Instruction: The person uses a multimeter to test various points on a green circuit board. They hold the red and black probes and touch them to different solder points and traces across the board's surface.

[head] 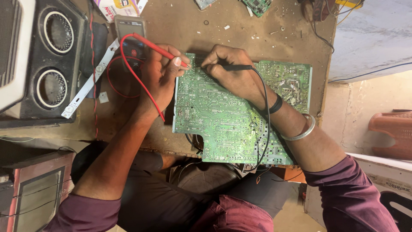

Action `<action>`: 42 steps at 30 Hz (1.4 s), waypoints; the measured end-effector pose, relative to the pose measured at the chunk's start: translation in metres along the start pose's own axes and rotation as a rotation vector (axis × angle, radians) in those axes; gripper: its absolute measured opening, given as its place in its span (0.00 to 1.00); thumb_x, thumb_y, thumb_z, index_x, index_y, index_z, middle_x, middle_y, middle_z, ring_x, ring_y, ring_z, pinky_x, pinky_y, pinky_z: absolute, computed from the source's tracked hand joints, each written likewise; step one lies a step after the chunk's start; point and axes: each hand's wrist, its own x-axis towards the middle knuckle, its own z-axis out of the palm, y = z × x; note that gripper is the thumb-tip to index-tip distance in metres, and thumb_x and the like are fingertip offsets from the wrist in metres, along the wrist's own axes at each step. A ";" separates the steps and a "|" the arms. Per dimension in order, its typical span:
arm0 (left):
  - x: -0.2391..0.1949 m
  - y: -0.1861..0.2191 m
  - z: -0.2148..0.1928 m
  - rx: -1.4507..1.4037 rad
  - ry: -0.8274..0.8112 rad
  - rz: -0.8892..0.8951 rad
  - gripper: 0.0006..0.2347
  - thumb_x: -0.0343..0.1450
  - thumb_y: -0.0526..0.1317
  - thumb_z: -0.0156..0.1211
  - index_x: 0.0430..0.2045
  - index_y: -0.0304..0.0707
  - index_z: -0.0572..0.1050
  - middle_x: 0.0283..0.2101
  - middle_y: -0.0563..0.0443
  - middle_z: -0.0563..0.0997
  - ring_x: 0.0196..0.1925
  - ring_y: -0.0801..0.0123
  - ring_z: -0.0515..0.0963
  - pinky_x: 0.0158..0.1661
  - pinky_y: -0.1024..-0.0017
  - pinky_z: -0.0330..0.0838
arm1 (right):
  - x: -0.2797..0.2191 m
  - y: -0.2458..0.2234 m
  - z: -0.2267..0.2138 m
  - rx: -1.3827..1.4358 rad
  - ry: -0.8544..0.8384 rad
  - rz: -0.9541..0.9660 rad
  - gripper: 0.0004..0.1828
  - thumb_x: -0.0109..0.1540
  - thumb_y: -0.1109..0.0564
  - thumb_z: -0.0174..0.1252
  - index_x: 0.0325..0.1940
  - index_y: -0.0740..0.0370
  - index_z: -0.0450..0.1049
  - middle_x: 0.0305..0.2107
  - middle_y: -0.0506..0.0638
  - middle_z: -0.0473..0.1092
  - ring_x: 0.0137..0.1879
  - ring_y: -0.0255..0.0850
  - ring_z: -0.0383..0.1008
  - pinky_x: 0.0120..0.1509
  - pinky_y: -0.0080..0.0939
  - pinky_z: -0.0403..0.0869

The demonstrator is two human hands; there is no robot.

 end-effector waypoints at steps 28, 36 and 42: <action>-0.017 -0.034 -0.041 0.272 -0.107 0.114 0.06 0.87 0.30 0.45 0.50 0.20 0.62 0.51 0.32 0.76 0.52 0.61 0.80 0.59 0.73 0.79 | 0.006 0.023 0.023 0.101 0.051 -0.135 0.06 0.63 0.55 0.60 0.36 0.59 0.75 0.24 0.46 0.72 0.31 0.34 0.74 0.38 0.41 0.71; -0.027 -0.048 -0.062 -0.153 0.020 0.016 0.13 0.86 0.37 0.54 0.56 0.20 0.64 0.50 0.33 0.77 0.49 0.60 0.81 0.53 0.74 0.80 | 0.011 0.037 0.036 0.164 0.153 -0.293 0.25 0.73 0.40 0.51 0.69 0.54 0.64 0.58 0.52 0.74 0.61 0.41 0.78 0.66 0.45 0.80; -0.034 -0.063 -0.068 -0.135 -0.013 0.085 0.14 0.82 0.38 0.59 0.44 0.15 0.70 0.44 0.26 0.79 0.43 0.58 0.81 0.48 0.74 0.78 | 0.005 0.027 0.033 0.056 -0.020 -0.326 0.16 0.72 0.40 0.52 0.60 0.45 0.71 0.49 0.41 0.79 0.55 0.38 0.83 0.57 0.44 0.80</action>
